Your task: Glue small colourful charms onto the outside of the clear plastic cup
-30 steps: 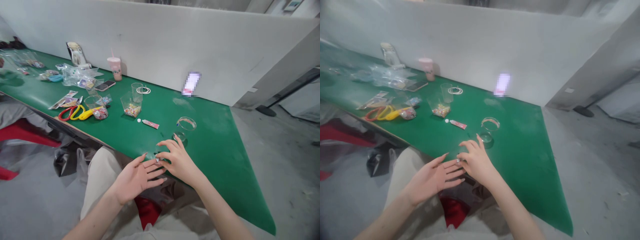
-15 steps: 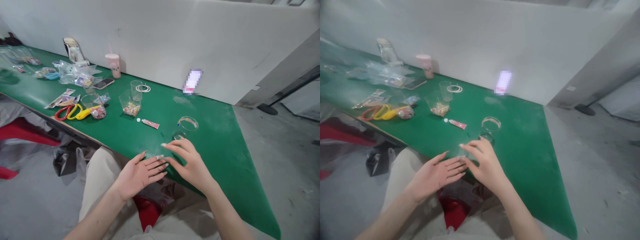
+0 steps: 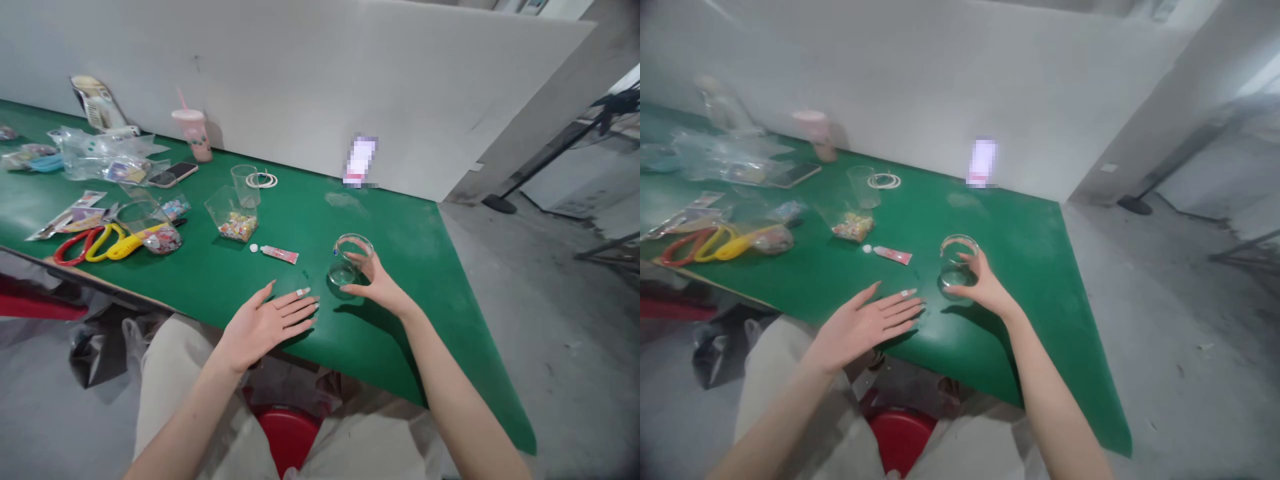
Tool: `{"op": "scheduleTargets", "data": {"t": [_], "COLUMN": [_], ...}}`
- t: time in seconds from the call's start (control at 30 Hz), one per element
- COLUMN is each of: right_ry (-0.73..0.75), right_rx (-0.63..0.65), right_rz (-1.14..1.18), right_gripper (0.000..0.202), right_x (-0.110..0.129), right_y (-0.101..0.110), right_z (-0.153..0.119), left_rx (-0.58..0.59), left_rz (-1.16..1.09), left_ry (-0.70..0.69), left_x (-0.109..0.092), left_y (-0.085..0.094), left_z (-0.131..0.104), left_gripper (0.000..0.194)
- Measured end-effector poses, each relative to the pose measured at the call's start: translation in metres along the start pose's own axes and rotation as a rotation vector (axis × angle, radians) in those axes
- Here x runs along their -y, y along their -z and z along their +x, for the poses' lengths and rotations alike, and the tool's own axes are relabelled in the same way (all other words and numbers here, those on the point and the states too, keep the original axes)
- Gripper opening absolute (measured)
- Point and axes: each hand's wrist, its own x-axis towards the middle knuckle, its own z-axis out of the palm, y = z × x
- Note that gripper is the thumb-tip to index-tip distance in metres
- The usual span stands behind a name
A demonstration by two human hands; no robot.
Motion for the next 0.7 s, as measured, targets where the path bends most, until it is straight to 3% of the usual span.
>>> {"op": "scheduleTargets", "data": {"t": [0.13, 0.27, 0.47, 0.7], "right_ry": [-0.018, 0.056, 0.28, 0.355], "right_rx": [-0.15, -0.251, -0.22, -0.137], "right_rz": [-0.015, -0.053, -0.423, -0.519], "right_gripper": [0.081, 0.071, 0.063, 0.061], "right_x": [-0.004, 0.005, 0.026, 0.032], "right_y": [-0.023, -0.027, -0.019, -0.023], "right_z": [0.006, 0.003, -0.015, -0.021], "left_rx": [-0.001, 0.051, 0.089, 0.049], "left_rz": [0.025, 0.017, 0.031, 0.058], "left_ry": [0.007, 0.021, 0.027, 0.011], "left_x": [-0.003, -0.001, -0.001, 0.0], "left_y": [-0.002, -0.003, 0.0, 0.001], "left_z": [0.014, 0.023, 0.026, 0.029], "left_gripper": [0.064, 0.066, 0.069, 0.071]}}
